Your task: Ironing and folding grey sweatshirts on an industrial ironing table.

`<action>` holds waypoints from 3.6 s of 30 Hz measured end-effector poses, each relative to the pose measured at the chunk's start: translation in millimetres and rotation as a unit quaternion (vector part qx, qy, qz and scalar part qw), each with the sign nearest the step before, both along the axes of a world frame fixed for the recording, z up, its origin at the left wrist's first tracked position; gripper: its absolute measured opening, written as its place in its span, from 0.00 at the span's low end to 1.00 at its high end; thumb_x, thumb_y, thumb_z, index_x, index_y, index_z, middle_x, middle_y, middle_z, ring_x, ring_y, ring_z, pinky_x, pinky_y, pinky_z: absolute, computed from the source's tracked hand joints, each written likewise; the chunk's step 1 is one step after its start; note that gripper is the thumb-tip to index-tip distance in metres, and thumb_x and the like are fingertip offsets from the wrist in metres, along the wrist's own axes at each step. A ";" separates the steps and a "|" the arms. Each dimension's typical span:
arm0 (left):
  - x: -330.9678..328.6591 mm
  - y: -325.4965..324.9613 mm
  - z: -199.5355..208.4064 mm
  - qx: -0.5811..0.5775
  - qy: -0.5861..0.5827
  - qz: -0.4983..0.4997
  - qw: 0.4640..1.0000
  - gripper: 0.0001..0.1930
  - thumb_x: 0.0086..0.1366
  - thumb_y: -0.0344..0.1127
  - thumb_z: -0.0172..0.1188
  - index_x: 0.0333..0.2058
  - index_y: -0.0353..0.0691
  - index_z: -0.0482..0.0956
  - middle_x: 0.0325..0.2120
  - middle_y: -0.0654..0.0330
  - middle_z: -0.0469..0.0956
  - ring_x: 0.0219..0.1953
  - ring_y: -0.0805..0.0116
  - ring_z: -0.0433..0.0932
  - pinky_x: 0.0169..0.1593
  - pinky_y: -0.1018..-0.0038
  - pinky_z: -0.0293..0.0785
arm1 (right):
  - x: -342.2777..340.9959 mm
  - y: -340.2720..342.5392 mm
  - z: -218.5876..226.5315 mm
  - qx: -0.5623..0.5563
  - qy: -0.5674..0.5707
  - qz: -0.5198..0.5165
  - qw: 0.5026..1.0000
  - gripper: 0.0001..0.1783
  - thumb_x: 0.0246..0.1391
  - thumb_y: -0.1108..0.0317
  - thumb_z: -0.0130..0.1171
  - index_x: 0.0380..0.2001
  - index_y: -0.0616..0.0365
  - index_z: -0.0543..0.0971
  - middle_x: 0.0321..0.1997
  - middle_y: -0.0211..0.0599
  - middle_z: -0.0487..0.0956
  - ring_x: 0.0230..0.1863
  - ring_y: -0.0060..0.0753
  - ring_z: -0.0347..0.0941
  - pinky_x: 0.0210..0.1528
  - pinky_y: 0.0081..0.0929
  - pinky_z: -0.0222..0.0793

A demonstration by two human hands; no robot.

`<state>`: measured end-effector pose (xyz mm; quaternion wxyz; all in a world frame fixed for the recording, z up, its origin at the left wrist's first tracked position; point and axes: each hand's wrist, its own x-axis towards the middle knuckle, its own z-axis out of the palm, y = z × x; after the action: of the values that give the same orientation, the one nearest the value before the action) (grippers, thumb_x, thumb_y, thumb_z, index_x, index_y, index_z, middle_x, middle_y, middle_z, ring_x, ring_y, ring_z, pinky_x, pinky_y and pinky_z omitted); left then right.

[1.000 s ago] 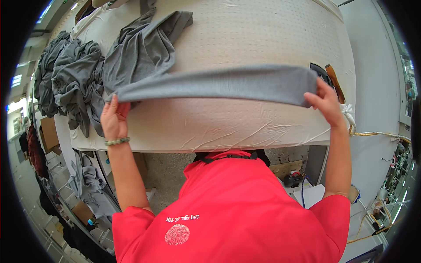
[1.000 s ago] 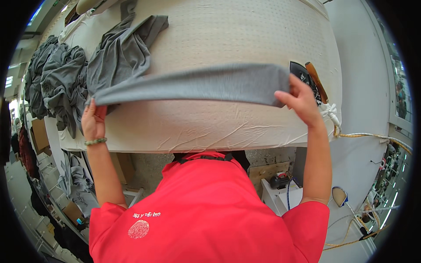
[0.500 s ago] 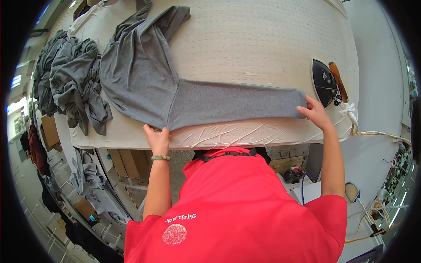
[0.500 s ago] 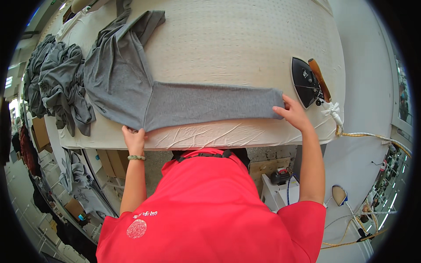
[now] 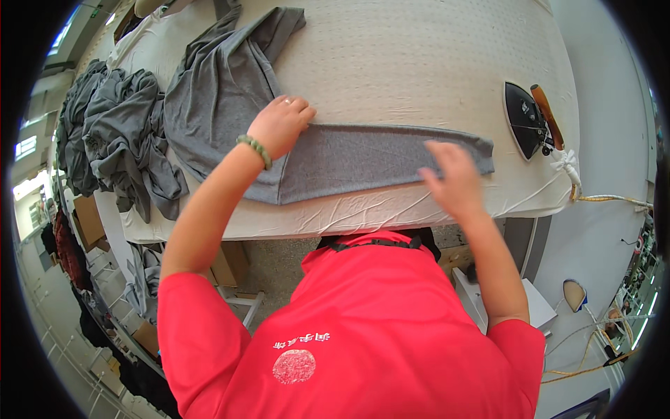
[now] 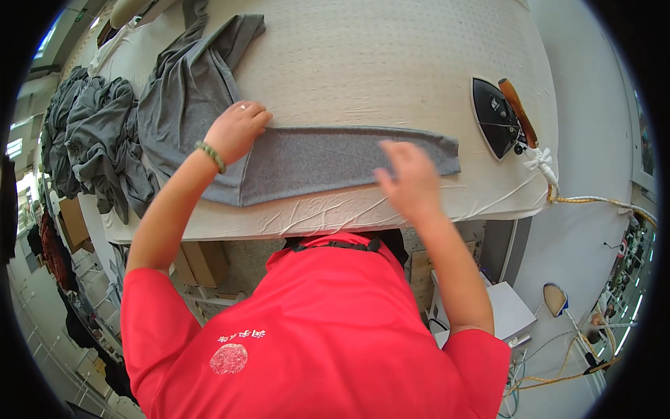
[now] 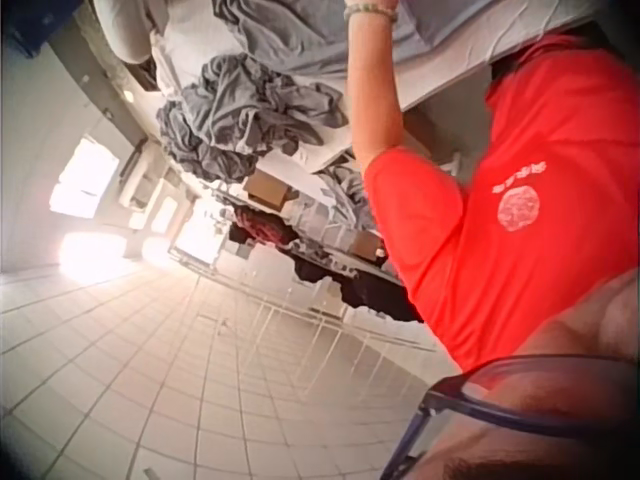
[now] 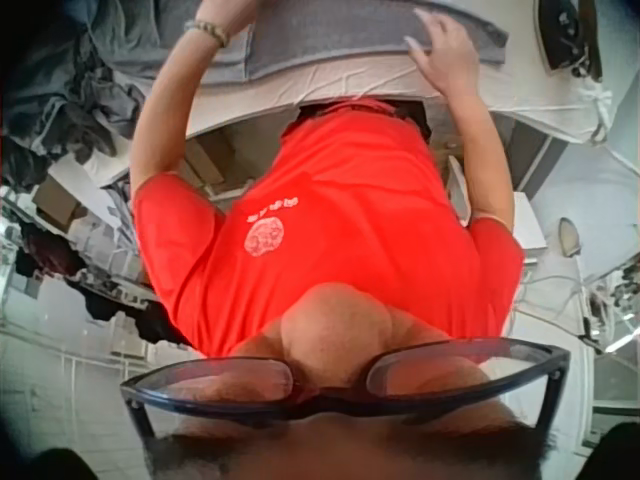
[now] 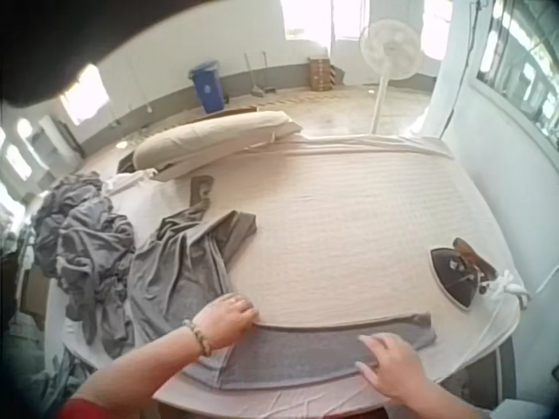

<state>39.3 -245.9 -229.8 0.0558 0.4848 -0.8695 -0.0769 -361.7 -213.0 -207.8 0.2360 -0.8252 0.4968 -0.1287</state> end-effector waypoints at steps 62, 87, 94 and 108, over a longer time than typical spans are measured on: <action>-127.9 78.4 -51.6 -0.090 0.083 0.169 0.978 0.24 0.66 0.38 0.65 0.60 0.38 0.78 0.59 0.56 0.75 0.62 0.58 0.74 0.66 0.57 0.66 | -158.3 -52.9 -51.0 0.211 -0.127 -0.229 0.942 0.24 0.59 0.65 0.71 0.55 0.64 0.80 0.32 0.31 0.82 0.31 0.23 0.76 0.37 0.28 0.74; -356.8 34.4 -43.3 -0.037 0.178 0.144 0.973 0.22 0.63 0.37 0.67 0.55 0.37 0.80 0.60 0.53 0.76 0.65 0.53 0.73 0.71 0.53 0.64 | -198.9 -87.9 -69.6 0.499 -0.230 -0.117 0.827 0.42 0.65 0.66 0.67 0.76 0.65 0.60 0.32 0.27 0.82 0.27 0.15 0.74 0.28 0.18 0.72; -383.5 26.3 -47.4 -0.045 0.213 0.163 0.962 0.21 0.62 0.35 0.67 0.53 0.37 0.80 0.60 0.53 0.77 0.66 0.54 0.73 0.72 0.54 0.64 | -199.4 -80.8 -65.9 0.474 -0.264 -0.131 0.830 0.36 0.65 0.69 0.65 0.73 0.63 0.66 0.30 0.26 0.82 0.28 0.13 0.74 0.27 0.17 0.74; -400.6 20.6 -58.1 -0.042 0.221 0.124 0.966 0.29 0.64 0.34 0.65 0.64 0.36 0.75 0.65 0.52 0.74 0.67 0.53 0.73 0.72 0.54 0.66 | -192.1 -63.9 -62.9 0.218 -0.146 -0.077 0.962 0.27 0.59 0.72 0.67 0.63 0.60 0.77 0.28 0.37 0.83 0.26 0.31 0.79 0.34 0.31 0.78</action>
<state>-361.2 -225.3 -287.9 0.2761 0.5570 -0.7710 -0.1383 -553.7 -276.9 -270.7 0.4690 -0.6852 0.5355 -0.1543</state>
